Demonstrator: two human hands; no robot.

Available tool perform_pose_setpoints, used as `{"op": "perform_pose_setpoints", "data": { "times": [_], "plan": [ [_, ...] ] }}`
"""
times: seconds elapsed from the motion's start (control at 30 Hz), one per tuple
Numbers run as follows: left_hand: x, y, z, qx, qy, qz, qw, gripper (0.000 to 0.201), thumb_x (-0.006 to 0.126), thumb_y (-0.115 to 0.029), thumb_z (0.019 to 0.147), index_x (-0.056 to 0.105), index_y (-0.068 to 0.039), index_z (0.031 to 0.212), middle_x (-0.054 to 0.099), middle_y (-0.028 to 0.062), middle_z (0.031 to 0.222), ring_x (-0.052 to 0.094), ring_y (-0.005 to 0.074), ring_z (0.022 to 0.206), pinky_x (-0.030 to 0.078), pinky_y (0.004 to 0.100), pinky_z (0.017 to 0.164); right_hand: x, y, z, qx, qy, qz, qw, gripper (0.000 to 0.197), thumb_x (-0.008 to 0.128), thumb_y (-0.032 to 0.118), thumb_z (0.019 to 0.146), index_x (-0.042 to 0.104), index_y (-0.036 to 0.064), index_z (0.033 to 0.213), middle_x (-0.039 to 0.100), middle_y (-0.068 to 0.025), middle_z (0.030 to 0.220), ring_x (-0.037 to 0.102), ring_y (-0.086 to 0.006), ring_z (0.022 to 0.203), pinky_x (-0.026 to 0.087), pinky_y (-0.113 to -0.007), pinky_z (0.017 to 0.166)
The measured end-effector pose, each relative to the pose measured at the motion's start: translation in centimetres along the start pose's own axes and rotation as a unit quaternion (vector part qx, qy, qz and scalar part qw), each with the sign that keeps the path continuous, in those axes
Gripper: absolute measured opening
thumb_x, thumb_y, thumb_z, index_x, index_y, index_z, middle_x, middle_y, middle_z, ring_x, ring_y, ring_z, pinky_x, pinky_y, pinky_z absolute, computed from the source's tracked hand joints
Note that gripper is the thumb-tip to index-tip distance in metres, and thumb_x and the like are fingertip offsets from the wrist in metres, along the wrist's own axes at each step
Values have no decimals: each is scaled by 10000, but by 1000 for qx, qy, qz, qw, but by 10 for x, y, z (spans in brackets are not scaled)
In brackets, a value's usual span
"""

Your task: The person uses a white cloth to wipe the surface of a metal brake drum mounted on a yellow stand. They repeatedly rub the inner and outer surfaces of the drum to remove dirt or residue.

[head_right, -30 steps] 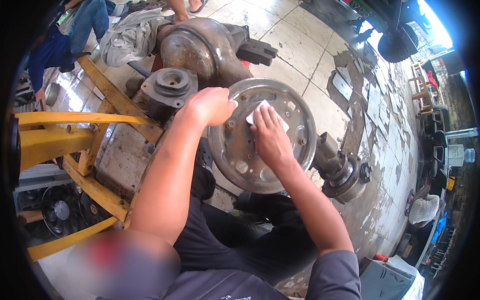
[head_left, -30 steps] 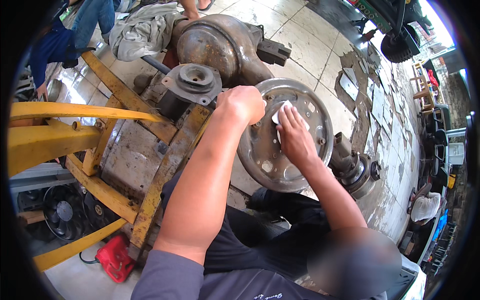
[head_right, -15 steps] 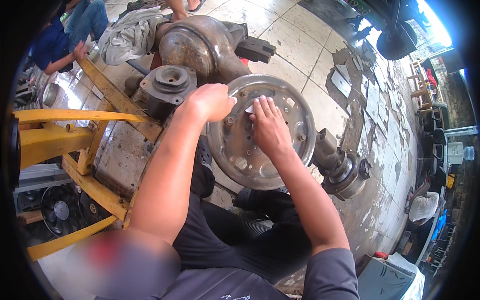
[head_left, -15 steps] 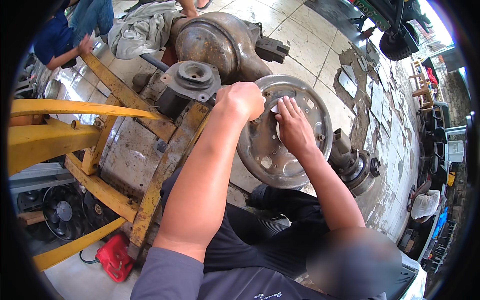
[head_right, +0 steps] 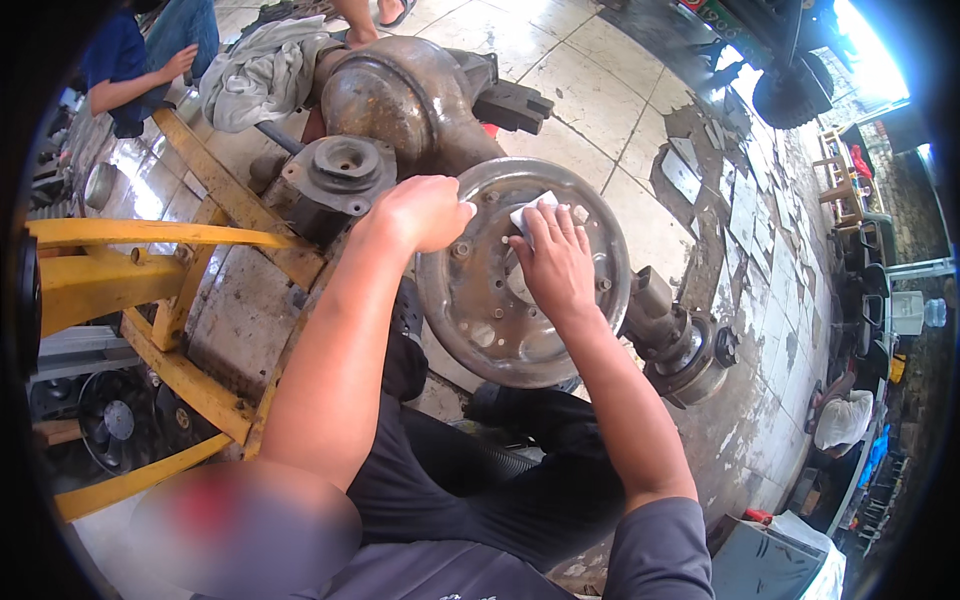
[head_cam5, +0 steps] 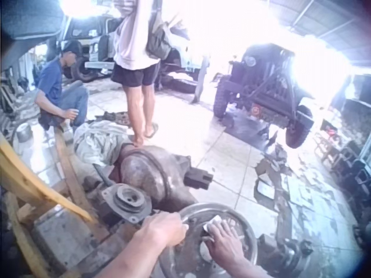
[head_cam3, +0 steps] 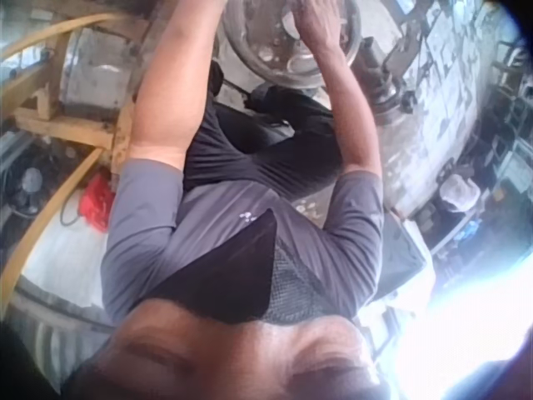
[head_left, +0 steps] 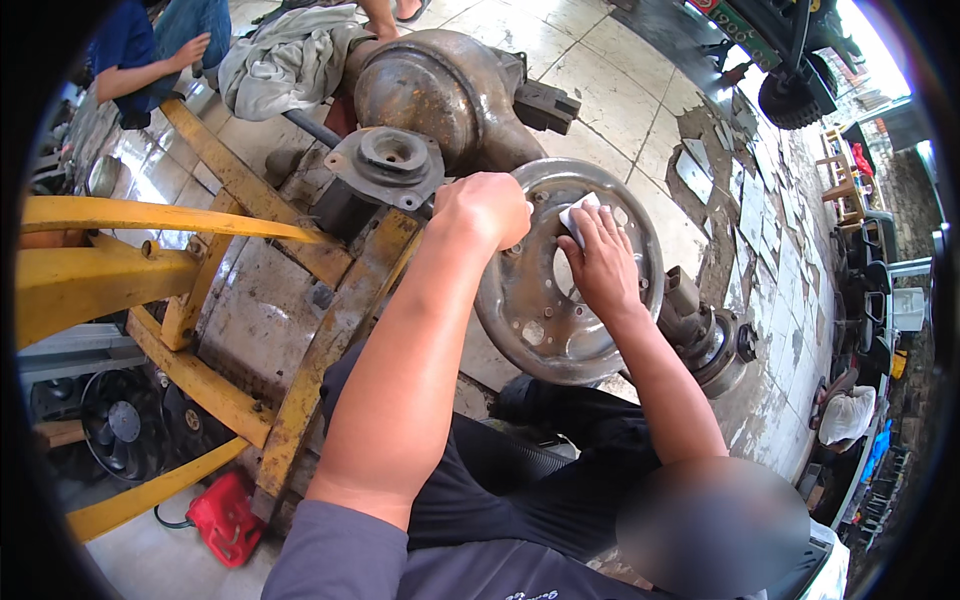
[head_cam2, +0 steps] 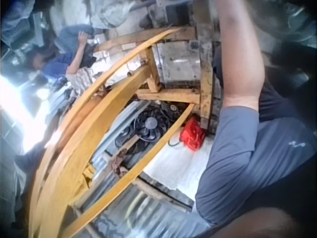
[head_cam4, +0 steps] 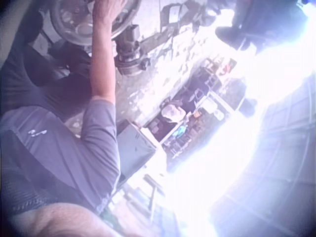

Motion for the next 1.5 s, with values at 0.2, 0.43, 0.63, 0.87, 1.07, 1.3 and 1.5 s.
{"op": "perform_pose_setpoints", "data": {
  "times": [0.2,0.43,0.63,0.87,1.07,1.3,1.5],
  "plan": [
    [-2,1,-3,-10,6,-9,1000,418,525,-325,1007,670,3,1221,649,215,1267,615,371,1185,494,465,1013,-26,2,-13,-91,113,-19,989,653,614,186,912,390,190,1526,347,-143,1602,259,-369,1508,264,-553,1197],
    [-1,-4,-2,-2,-1,6,1000,417,531,-325,1004,680,15,1194,660,226,1235,627,377,1160,502,459,1001,-10,3,-19,-89,111,-105,984,773,534,-35,846,343,186,1563,306,-66,1632,245,-358,1516,280,-605,1179],
    [1,-4,1,-4,-9,11,1000,414,538,-322,996,687,20,1176,665,234,1215,631,378,1150,503,460,995,-2,15,-3,-35,100,-107,989,671,459,6,925,318,129,1569,284,-74,1640,251,-361,1513,307,-667,1134],
    [-2,-6,-2,-2,-10,9,1000,413,543,-323,991,684,15,1181,666,231,1214,627,380,1156,500,463,998,-2,20,-12,-27,109,-116,987,636,449,24,937,312,70,1557,295,-131,1627,287,-376,1497,307,-688,1118],
    [4,-1,4,10,-17,9,1000,412,543,-323,990,685,13,1182,664,232,1218,630,379,1152,500,460,997,3,21,-5,-38,91,-142,985,605,451,77,954,313,19,1541,311,-171,1611,317,-361,1487,276,-701,1125],
    [2,-2,1,-2,-12,5,1000,414,538,-316,989,687,26,1167,663,242,1213,631,380,1148,498,463,994,5,23,12,-53,67,-186,979,594,442,92,959,325,9,1535,321,-174,1609,328,-353,1484,227,-646,1176],
    [5,-3,5,7,-5,11,1000,424,534,-327,988,683,18,1185,657,241,1231,625,373,1166,490,465,1009,1,25,-11,-70,73,-145,984,575,429,88,962,337,-13,1520,338,-208,1592,334,-359,1478,249,-547,1205]
  ]
}}
Point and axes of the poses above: each hand's wrist, its own z-axis towards the middle knuckle, its own x-axis out of the palm, y = z × x, the point moved 4 cm from there along z, towards the middle knuckle
